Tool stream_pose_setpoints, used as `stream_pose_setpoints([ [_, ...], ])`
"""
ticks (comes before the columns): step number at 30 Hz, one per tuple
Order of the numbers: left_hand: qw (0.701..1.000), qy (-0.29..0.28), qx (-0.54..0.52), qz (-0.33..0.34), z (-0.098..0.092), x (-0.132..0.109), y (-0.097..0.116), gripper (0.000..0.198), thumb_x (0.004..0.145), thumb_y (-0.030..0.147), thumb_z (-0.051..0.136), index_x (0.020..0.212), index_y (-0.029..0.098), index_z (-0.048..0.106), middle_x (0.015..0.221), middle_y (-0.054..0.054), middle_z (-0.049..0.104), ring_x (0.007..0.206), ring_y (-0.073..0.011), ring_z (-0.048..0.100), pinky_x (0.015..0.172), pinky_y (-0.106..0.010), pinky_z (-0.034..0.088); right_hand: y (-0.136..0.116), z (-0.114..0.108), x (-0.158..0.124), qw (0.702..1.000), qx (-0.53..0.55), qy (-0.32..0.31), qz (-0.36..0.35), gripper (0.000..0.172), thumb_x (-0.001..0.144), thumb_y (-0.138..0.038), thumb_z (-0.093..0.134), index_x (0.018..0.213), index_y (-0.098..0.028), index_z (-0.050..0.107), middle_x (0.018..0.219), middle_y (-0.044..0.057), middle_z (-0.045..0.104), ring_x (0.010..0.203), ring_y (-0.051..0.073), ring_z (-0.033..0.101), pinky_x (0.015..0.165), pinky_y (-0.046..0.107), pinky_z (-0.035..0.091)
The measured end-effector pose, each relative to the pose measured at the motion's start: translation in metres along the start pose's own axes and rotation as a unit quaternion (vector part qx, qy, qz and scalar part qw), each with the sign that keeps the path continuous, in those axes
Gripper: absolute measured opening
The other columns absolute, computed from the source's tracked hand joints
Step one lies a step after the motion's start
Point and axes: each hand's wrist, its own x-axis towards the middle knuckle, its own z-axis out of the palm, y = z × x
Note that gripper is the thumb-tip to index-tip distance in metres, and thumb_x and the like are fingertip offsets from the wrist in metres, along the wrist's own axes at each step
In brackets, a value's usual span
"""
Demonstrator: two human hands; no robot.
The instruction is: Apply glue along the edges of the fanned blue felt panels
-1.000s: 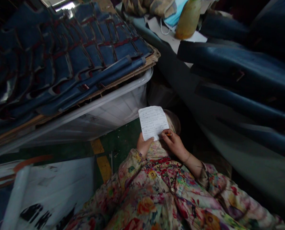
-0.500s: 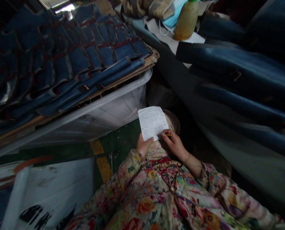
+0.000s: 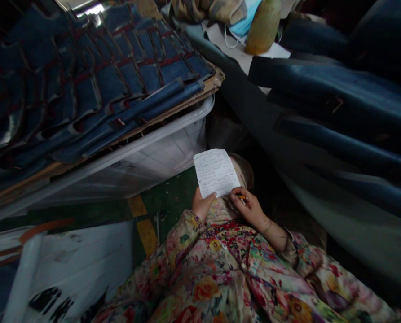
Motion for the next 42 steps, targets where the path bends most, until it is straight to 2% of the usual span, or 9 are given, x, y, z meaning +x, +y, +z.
stream_pose_setpoints([
  [5,1.000,-0.002,-0.009,-0.003,0.002,-0.002,0.002,0.051,0.054,0.023,0.076,0.101,0.016,0.056,0.104,-0.007,0.067,0.100,-0.0244,0.060,0.092,-0.039,0.043,0.000,0.002,0.006,0.998,-0.043,0.027,-0.024,0.015,0.086,-0.033,0.047,0.084,-0.019,0.054,0.077,0.002,0.057,0.073,0.015,0.055,0.069,0.026,0.044],
  [9,1.000,-0.002,-0.015,-0.005,0.001,-0.002,0.002,0.052,0.053,0.023,0.077,0.100,0.015,0.056,0.101,-0.008,0.068,0.098,-0.0252,0.061,0.091,-0.040,0.043,0.002,0.005,0.011,0.996,-0.084,0.017,-0.032,0.015,0.086,-0.031,0.046,0.083,-0.019,0.054,0.079,0.003,0.058,0.075,0.016,0.055,0.072,0.027,0.044],
  [27,1.000,0.005,-0.011,-0.018,0.001,0.000,0.002,0.053,0.052,0.025,0.079,0.100,0.017,0.057,0.103,-0.008,0.068,0.101,-0.0263,0.060,0.092,-0.042,0.043,0.001,0.009,0.017,0.994,-0.107,-0.011,-0.012,0.014,0.086,-0.031,0.045,0.082,-0.019,0.052,0.079,0.004,0.059,0.075,0.016,0.056,0.067,0.027,0.044],
  [42,1.000,0.006,-0.009,-0.011,0.000,0.001,0.000,0.051,0.053,0.025,0.078,0.099,0.016,0.056,0.102,-0.008,0.068,0.099,-0.0255,0.061,0.091,-0.040,0.044,-0.001,0.010,0.019,0.994,-0.109,0.004,-0.013,0.014,0.085,-0.030,0.046,0.080,-0.019,0.053,0.076,0.003,0.058,0.072,0.016,0.054,0.068,0.027,0.043],
])
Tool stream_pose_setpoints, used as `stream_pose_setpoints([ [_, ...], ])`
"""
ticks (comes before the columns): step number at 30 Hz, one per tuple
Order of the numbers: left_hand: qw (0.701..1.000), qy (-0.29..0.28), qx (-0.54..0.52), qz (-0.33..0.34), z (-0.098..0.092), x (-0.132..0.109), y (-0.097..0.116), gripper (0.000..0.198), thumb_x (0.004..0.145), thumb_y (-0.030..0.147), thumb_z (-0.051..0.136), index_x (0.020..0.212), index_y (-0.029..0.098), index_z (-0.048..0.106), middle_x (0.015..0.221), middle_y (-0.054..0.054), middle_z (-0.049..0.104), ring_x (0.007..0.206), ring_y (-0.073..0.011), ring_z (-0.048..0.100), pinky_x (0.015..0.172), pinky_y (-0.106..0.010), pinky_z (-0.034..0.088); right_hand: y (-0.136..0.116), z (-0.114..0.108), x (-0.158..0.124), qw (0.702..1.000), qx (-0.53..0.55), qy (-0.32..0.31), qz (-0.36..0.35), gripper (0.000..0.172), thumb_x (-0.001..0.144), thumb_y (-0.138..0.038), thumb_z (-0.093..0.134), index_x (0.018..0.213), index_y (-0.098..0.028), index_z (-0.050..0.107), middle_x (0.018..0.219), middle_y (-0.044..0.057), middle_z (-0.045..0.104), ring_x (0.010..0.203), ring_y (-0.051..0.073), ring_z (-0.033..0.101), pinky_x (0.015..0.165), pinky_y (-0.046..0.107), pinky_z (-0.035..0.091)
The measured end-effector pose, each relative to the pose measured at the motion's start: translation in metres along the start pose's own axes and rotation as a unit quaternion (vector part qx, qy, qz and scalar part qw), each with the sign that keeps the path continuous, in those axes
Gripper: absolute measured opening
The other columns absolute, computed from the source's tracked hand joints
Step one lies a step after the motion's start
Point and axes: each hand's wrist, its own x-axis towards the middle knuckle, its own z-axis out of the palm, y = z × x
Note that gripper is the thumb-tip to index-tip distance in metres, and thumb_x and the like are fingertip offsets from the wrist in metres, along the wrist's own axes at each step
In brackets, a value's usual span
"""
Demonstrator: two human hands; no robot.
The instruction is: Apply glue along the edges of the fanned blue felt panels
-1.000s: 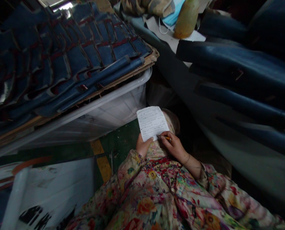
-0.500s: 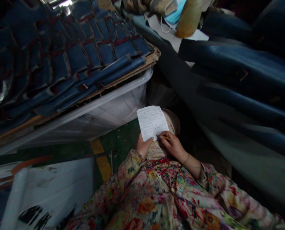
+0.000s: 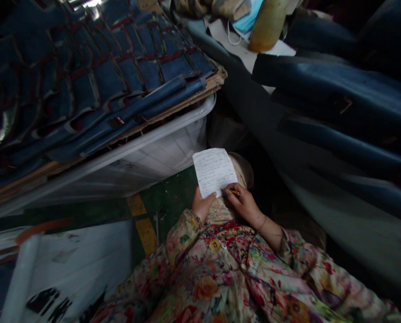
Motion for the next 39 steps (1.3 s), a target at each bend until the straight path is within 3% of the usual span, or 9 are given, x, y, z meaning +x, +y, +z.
stream_pose_setpoints([
  [24,1.000,-0.014,-0.002,0.009,-0.0023,-0.0001,-0.0027,0.050,0.057,0.021,0.075,0.102,0.016,0.053,0.104,-0.008,0.066,0.099,-0.0251,0.060,0.092,-0.041,0.043,0.0073,0.0007,-0.0052,0.999,0.016,-0.009,-0.026,0.014,0.087,-0.029,0.046,0.084,-0.018,0.054,0.079,0.003,0.058,0.076,0.015,0.054,0.073,0.028,0.043],
  [39,1.000,-0.018,-0.001,0.026,-0.0039,-0.0004,-0.0041,0.047,0.059,0.021,0.073,0.101,0.017,0.053,0.103,-0.007,0.066,0.098,-0.0239,0.060,0.091,-0.040,0.043,0.0063,-0.0018,-0.0092,0.999,0.039,-0.021,-0.019,0.016,0.087,-0.030,0.046,0.081,-0.018,0.053,0.074,0.002,0.056,0.072,0.014,0.054,0.067,0.025,0.043],
])
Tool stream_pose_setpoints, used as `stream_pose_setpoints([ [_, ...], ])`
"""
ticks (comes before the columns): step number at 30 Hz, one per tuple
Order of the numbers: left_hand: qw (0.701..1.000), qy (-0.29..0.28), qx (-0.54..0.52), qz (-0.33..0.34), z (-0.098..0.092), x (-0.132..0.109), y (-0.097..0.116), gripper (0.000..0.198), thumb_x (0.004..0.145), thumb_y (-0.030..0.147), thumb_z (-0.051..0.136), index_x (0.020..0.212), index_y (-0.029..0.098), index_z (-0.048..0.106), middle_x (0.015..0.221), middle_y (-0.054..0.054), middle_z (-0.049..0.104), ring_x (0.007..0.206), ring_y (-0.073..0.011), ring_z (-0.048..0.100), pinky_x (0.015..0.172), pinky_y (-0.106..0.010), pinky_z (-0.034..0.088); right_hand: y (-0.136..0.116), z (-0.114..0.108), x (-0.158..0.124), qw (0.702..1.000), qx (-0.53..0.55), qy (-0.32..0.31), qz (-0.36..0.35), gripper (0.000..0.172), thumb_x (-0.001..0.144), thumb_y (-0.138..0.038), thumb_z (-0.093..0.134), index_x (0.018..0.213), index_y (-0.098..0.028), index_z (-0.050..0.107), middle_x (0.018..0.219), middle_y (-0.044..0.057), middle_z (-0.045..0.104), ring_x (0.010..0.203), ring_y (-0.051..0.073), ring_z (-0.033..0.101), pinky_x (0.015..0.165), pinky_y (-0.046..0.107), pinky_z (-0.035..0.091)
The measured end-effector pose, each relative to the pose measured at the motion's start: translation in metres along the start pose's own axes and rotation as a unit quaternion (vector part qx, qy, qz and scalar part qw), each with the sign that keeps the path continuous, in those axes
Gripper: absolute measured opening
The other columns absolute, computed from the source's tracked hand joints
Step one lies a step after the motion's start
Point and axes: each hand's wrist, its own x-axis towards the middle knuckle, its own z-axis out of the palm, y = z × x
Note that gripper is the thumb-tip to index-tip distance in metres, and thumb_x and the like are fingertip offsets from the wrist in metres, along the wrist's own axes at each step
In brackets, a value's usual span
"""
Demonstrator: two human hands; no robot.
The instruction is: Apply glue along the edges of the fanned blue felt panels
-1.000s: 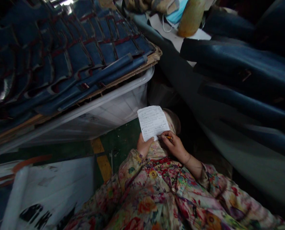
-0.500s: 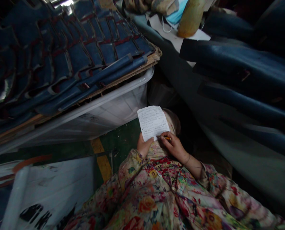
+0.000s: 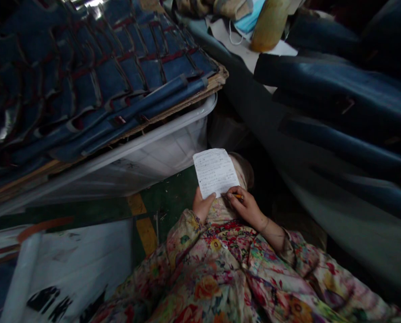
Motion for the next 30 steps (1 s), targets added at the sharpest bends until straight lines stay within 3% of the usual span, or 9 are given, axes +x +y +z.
stream_pose_setpoints([
  [15,1.000,-0.002,0.001,-0.006,-0.0009,-0.0005,-0.0006,0.050,0.060,0.022,0.073,0.105,0.017,0.051,0.106,-0.008,0.066,0.100,-0.0238,0.060,0.092,-0.040,0.043,0.0027,-0.0022,-0.0036,0.999,-0.031,-0.015,-0.034,0.013,0.087,-0.028,0.046,0.086,-0.019,0.054,0.080,0.004,0.059,0.076,0.016,0.055,0.072,0.029,0.045],
  [30,1.000,-0.005,0.003,-0.002,-0.0003,0.0013,-0.0011,0.049,0.060,0.023,0.073,0.103,0.016,0.051,0.106,-0.008,0.065,0.101,-0.0241,0.059,0.092,-0.040,0.043,0.0015,0.0034,0.0034,0.999,-0.045,0.003,-0.025,0.014,0.088,-0.029,0.045,0.086,-0.019,0.054,0.082,0.005,0.059,0.080,0.017,0.056,0.074,0.030,0.044],
])
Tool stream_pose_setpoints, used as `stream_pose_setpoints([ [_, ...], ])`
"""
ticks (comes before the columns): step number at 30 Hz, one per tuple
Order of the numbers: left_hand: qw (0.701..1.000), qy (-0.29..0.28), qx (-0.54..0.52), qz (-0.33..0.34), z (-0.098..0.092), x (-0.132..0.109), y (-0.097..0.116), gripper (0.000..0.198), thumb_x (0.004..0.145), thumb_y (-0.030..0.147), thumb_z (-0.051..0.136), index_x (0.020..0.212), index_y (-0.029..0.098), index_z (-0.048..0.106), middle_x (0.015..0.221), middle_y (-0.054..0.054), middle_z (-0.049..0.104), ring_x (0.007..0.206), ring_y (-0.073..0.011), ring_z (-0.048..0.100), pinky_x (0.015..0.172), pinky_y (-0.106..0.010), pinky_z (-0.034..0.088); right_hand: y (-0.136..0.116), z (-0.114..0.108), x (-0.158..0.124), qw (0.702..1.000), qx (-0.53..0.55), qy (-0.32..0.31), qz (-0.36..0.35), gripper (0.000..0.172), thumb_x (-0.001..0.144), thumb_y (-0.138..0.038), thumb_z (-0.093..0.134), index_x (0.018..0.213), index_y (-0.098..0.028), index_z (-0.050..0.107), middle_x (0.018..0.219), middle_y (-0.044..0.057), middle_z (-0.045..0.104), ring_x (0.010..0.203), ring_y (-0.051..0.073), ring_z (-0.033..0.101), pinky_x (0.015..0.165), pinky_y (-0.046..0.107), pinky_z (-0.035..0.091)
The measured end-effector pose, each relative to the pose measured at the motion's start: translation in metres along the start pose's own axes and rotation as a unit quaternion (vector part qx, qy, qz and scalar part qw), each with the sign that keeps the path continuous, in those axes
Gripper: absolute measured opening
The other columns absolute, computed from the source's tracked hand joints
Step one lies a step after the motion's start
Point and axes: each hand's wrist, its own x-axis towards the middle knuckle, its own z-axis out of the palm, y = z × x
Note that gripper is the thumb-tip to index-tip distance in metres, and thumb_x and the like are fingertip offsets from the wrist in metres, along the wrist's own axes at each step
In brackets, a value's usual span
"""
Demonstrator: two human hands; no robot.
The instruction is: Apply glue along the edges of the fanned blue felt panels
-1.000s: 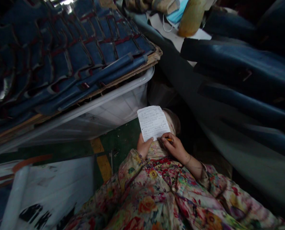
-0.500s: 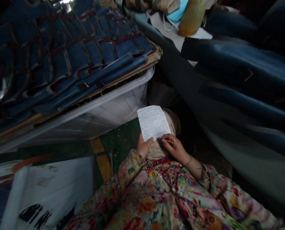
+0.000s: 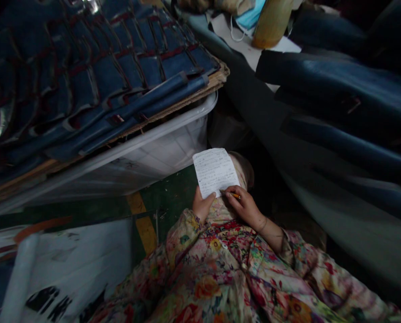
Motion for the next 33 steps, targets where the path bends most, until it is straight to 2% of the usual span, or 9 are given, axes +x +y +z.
stream_pose_setpoints([
  [21,1.000,0.006,-0.004,-0.003,0.000,0.000,0.003,0.047,0.059,0.021,0.073,0.101,0.017,0.052,0.105,-0.007,0.066,0.100,-0.0242,0.060,0.092,-0.040,0.043,-0.003,0.001,0.004,1.000,0.005,-0.004,0.023,0.013,0.086,-0.029,0.046,0.082,-0.019,0.053,0.079,0.004,0.058,0.076,0.016,0.054,0.072,0.029,0.043],
  [26,1.000,0.008,0.003,-0.006,-0.001,-0.001,0.001,0.047,0.059,0.023,0.073,0.101,0.017,0.052,0.103,-0.007,0.066,0.098,-0.0239,0.060,0.091,-0.041,0.044,-0.003,-0.006,-0.002,0.989,0.107,0.057,0.084,0.020,0.086,-0.038,0.047,0.082,-0.020,0.052,0.070,0.001,0.052,0.064,0.014,0.050,0.061,0.026,0.042],
  [30,1.000,0.009,0.007,0.000,-0.003,-0.001,0.000,0.050,0.059,0.024,0.075,0.104,0.017,0.054,0.108,-0.007,0.065,0.103,-0.0240,0.058,0.095,-0.041,0.041,-0.002,-0.020,-0.007,0.981,0.107,0.117,0.110,0.026,0.086,-0.043,0.045,0.075,-0.020,0.051,0.065,0.000,0.048,0.062,0.014,0.047,0.059,0.025,0.040],
  [33,1.000,0.009,0.012,-0.001,-0.003,-0.001,0.000,0.051,0.059,0.024,0.075,0.106,0.017,0.055,0.110,-0.007,0.065,0.105,-0.0241,0.057,0.096,-0.040,0.040,0.001,-0.029,-0.009,0.980,0.100,0.133,0.107,0.030,0.087,-0.044,0.043,0.071,-0.020,0.050,0.067,0.000,0.049,0.066,0.015,0.047,0.062,0.026,0.040],
])
